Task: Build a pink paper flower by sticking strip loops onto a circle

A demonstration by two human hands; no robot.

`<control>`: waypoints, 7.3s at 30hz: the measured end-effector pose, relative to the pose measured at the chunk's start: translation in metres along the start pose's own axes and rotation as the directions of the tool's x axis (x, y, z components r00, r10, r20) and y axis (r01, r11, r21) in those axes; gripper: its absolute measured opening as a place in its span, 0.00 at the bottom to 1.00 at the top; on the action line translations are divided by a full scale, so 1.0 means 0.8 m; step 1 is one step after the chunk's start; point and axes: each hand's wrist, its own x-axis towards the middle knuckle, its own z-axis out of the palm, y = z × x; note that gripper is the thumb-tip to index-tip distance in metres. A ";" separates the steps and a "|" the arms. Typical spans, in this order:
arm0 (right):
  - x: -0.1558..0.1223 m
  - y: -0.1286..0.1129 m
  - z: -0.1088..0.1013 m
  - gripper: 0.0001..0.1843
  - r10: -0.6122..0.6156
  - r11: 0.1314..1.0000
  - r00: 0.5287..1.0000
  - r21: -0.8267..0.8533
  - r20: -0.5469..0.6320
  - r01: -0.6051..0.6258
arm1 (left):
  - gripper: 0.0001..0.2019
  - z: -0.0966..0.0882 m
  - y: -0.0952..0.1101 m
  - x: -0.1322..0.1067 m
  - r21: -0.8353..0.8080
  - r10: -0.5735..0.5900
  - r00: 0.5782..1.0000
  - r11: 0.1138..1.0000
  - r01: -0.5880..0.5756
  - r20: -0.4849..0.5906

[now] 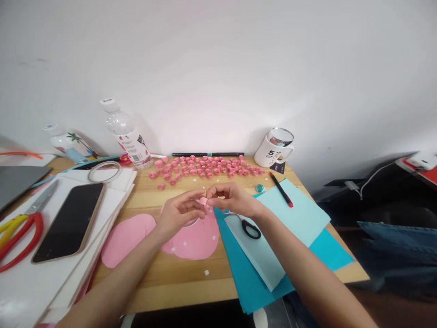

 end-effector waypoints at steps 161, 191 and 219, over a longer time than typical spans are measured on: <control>-0.017 0.019 0.037 0.05 0.122 0.812 0.949 -0.521 -0.292 -0.264 | 0.12 -0.011 -0.015 0.003 0.949 0.187 0.968 0.237 -0.209 0.167; -0.013 0.015 0.078 0.05 0.083 0.649 0.924 -0.683 -0.374 -0.334 | 0.13 -0.017 -0.015 0.001 0.989 0.335 0.942 0.124 -0.083 0.037; -0.023 0.034 0.056 0.16 0.139 0.863 0.950 -0.436 -0.281 -0.255 | 0.12 -0.017 -0.002 0.003 0.915 0.173 0.983 0.385 -0.117 0.053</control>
